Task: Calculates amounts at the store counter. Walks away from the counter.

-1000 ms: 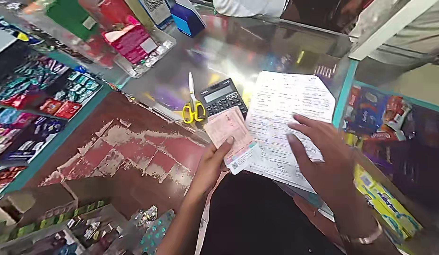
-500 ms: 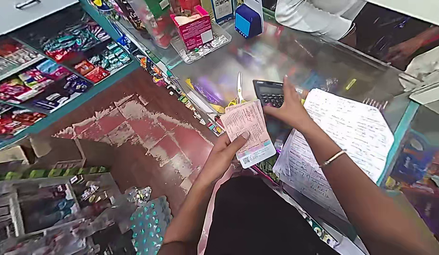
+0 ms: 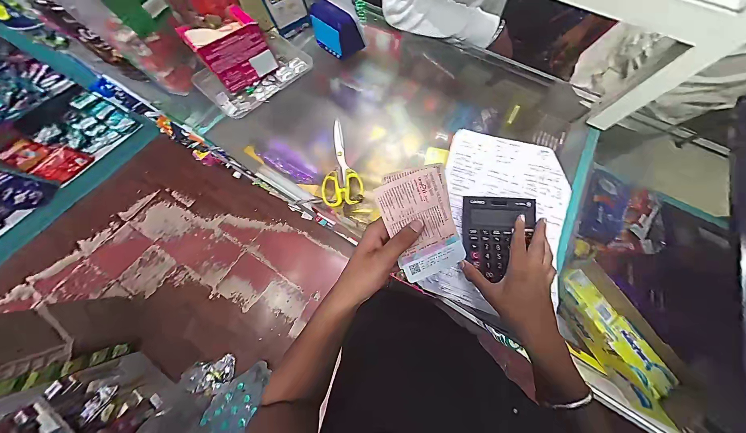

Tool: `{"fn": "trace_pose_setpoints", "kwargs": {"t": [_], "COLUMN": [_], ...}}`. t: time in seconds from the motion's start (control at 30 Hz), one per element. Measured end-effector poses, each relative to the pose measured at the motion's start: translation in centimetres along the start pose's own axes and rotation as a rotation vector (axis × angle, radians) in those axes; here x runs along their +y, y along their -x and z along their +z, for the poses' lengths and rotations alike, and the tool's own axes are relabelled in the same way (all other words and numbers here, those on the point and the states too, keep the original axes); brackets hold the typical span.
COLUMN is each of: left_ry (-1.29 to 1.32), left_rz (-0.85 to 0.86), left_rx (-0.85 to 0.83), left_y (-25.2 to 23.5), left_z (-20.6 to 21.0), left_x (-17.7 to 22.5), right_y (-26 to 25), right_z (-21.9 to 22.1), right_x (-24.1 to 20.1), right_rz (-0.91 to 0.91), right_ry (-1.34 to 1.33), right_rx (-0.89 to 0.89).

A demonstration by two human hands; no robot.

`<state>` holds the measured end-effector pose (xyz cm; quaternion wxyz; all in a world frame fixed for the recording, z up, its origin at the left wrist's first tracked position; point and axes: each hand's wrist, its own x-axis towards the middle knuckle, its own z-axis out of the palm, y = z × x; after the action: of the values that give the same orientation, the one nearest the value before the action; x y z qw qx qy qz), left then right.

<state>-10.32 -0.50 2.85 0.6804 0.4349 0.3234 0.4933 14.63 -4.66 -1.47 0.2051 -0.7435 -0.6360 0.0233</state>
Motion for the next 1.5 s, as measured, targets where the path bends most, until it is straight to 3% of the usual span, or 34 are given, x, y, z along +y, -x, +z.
{"fn": "trace_pose_setpoints", "kwargs": {"t": [0.17,0.33,0.57,0.8,1.03,1.3,1.5], "left_ry": [-0.04,-0.027,-0.056,-0.017,0.0,0.011,0.016], "left_rz": [-0.04,-0.084,-0.129,-0.183,-0.168,-0.169,-0.166], "left_rx": [0.023,0.067,0.066,0.103,0.078,0.094,0.091], "left_y": [-0.5,-0.6,-0.4,0.1,0.3,0.5,0.5], "left_z": [1.5,3.0,3.2,3.5,3.2,3.1,2.9], "left_x": [-1.1,-2.0,-2.4,-2.3,-2.0,-2.0,-1.8], "right_y": [2.0,3.5,3.0,3.6,3.6,3.5,2.9], "right_z": [-1.9,-0.4,-0.6,0.3,0.5,-0.4,-0.3], "right_x": [4.1,6.6,5.7,3.1,3.1,4.4,3.7], "right_rz": [-0.066,-0.185,-0.213,-0.497,-0.494,-0.339,-0.361], "right_ry": [-0.206,-0.206,-0.089,-0.026,-0.049,-0.069,-0.069], "right_rx": [-0.061,-0.022,0.094,0.108,0.084,0.224,0.159]}}
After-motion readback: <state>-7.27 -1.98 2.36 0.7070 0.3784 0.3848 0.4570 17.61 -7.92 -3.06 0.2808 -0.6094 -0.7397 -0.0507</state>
